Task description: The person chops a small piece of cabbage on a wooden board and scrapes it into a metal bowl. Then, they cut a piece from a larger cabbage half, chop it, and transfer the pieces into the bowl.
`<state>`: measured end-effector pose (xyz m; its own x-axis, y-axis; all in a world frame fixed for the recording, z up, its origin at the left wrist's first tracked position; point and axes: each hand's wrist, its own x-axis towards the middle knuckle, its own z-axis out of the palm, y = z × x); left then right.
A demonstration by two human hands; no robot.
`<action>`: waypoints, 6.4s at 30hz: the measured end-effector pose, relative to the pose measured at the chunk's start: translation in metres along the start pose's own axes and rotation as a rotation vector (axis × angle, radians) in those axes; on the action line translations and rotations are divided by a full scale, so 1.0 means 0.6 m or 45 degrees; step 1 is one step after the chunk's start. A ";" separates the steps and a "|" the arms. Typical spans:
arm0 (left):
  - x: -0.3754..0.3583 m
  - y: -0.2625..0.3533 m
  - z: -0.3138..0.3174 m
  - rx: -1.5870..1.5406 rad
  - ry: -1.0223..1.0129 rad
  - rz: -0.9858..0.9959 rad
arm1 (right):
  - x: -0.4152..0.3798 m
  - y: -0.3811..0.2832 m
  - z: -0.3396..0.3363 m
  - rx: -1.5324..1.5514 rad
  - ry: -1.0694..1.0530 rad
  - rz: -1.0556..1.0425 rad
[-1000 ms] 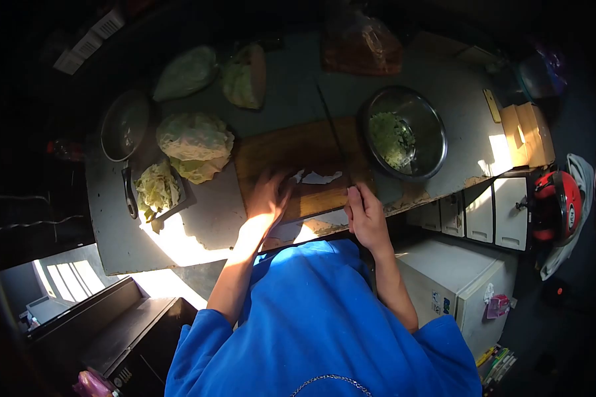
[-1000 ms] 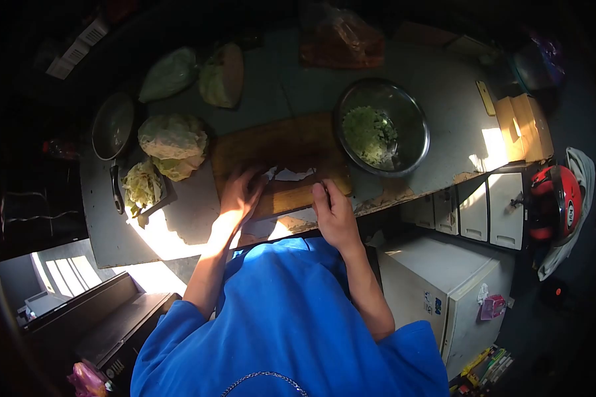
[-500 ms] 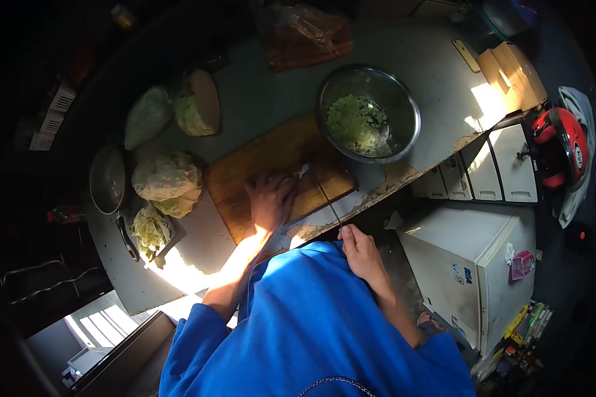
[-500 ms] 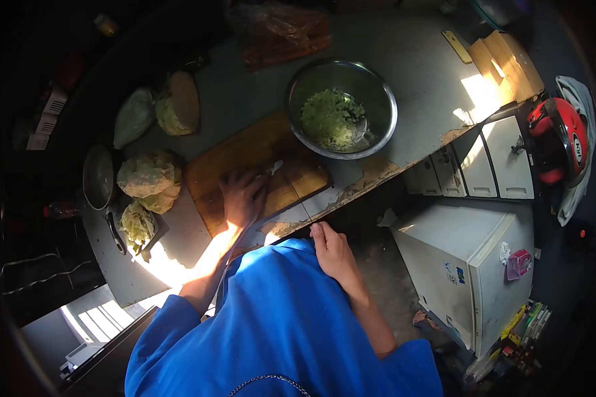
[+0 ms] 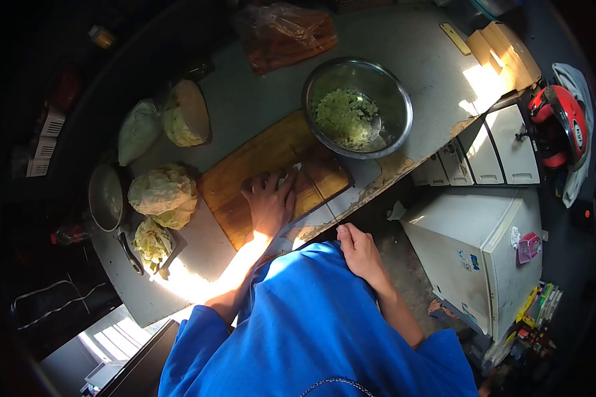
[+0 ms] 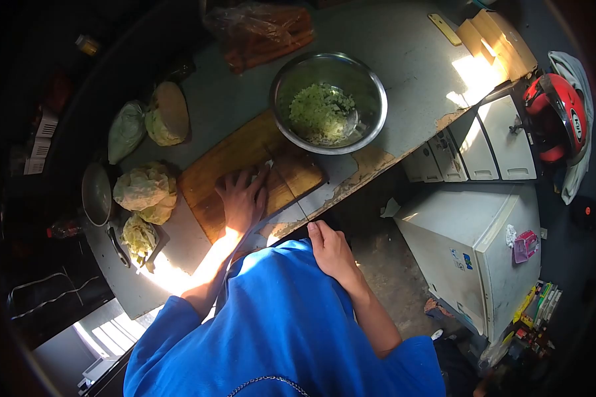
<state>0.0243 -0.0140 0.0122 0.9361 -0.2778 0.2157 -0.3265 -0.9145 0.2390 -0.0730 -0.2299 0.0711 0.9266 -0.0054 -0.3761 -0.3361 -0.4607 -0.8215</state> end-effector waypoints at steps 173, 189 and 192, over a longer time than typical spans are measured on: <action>-0.074 -0.003 0.009 0.035 0.024 -0.023 | 0.037 -0.030 0.073 -0.568 -0.003 -0.042; -0.080 -0.001 -0.016 -0.053 -0.013 -0.024 | 0.045 -0.031 0.060 -0.420 0.023 -0.157; -0.083 -0.004 -0.012 -0.046 -0.009 -0.024 | 0.043 -0.030 0.066 -0.412 -0.004 -0.145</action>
<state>-0.0226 0.0045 0.0076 0.9431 -0.2625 0.2041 -0.3129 -0.9084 0.2774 -0.0497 -0.1869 0.0592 0.9543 0.0650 -0.2915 -0.1590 -0.7157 -0.6801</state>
